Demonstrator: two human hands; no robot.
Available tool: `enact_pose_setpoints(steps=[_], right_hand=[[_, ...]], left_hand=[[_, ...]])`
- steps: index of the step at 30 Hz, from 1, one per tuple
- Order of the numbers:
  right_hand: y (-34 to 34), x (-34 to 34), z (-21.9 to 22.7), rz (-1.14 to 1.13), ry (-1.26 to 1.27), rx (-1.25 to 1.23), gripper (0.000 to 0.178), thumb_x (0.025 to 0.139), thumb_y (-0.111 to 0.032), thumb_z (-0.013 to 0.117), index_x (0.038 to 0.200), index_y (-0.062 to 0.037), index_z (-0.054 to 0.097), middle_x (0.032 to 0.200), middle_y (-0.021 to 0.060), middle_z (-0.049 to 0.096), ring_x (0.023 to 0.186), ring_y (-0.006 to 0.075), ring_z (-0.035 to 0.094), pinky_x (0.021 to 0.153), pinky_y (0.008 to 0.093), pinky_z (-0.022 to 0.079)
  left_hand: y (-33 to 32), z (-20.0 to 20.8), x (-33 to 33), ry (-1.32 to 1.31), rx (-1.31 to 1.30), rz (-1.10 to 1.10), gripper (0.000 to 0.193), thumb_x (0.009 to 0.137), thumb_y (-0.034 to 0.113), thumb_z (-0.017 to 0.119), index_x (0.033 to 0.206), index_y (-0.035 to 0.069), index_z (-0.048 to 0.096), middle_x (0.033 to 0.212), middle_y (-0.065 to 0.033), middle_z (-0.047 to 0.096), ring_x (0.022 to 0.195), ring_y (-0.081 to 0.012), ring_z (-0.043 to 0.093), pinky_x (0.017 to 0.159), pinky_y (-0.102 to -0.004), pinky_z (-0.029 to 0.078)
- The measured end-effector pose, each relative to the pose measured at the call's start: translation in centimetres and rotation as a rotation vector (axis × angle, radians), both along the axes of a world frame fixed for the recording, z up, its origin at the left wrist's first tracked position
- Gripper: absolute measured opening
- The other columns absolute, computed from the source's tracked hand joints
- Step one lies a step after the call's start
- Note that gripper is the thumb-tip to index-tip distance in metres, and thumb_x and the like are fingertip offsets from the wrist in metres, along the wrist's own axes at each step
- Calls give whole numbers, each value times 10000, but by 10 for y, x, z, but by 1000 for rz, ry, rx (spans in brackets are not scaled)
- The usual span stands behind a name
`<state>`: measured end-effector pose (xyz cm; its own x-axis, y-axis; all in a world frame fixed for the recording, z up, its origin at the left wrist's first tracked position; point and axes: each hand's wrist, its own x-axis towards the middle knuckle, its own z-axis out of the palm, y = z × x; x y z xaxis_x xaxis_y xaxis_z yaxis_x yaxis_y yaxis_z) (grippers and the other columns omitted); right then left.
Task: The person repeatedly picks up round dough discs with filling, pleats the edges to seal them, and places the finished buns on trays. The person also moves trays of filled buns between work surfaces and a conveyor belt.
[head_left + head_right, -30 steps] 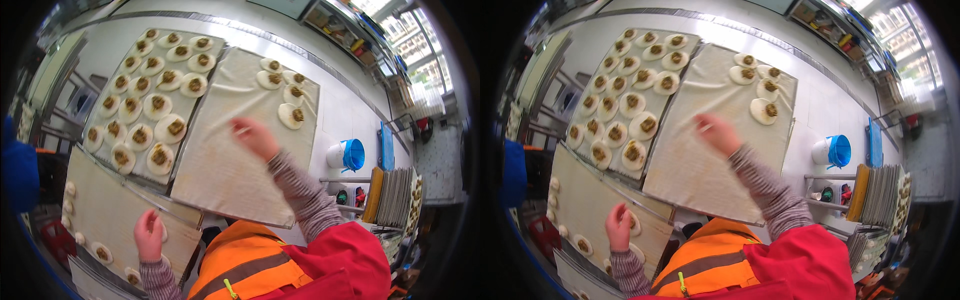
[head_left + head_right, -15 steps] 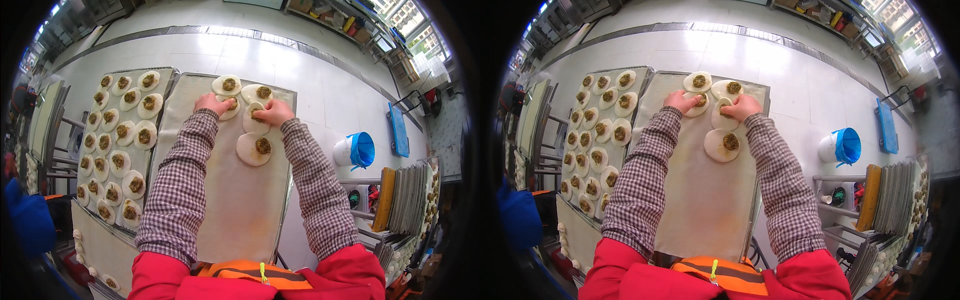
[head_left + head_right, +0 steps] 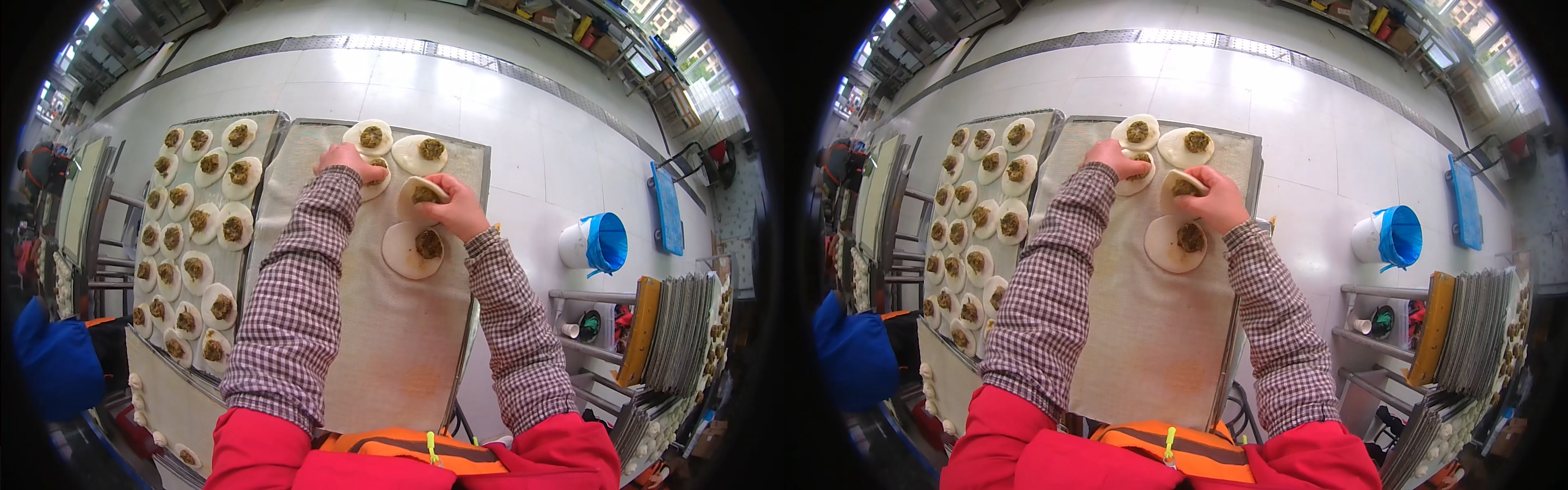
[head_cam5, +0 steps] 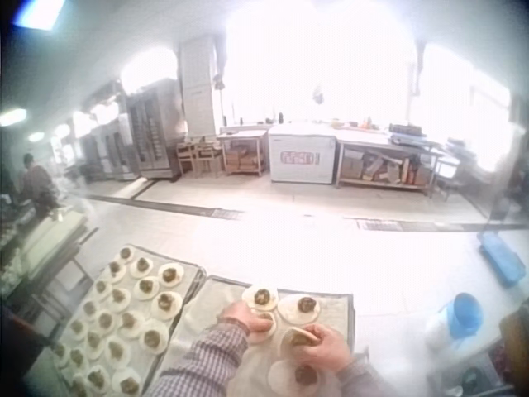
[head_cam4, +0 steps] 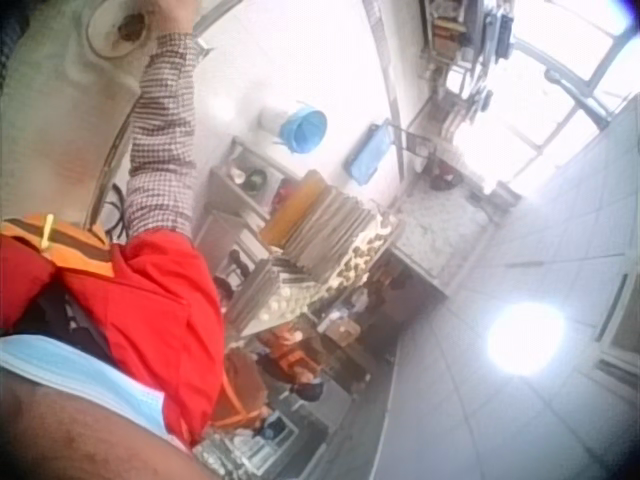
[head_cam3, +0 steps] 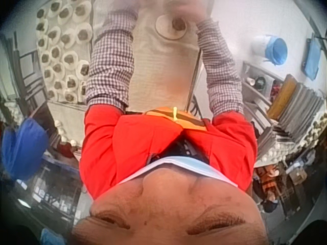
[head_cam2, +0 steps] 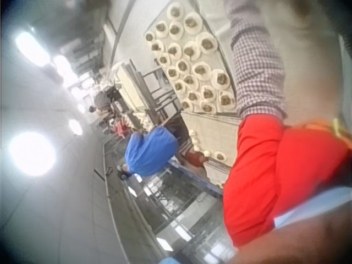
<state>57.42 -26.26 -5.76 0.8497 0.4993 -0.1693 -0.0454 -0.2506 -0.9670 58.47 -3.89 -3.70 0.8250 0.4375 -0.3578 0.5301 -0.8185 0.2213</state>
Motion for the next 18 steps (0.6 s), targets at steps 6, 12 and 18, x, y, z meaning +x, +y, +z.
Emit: enact_pose_setpoints(steps=[6, 12, 18], right_hand=[[-12, 14, -17, -152, 377, 558, 370, 812, -96, 712, 1144, -20, 568, 1007, 76, 652, 890, 160, 636, 770, 314, 542], [-32, 34, -59, -109, 383, 672, 274, 902, -171, 620, 1147, -56, 573, 1097, 81, 625, 957, 201, 616, 755, 402, 553], [-40, 45, -30, -51, 479, 596, 306, 961, -164, 519, 1236, -32, 536, 1210, 112, 593, 1072, 221, 585, 863, 355, 512]], left_hand=[[-35, -3, -37, -379, 20, -109, 470, 692, 289, 760, 1036, 58, 536, 1046, -140, 639, 966, -284, 630, 834, -395, 502], [-2, 4, -86, -618, -654, -39, 597, 701, 167, 762, 1217, 81, 474, 1102, -92, 608, 950, -242, 626, 792, -368, 518], [66, 40, -295, -927, -1634, 505, 632, 775, 172, 751, 1300, 31, 428, 1135, -75, 585, 993, -195, 609, 840, -341, 524]])
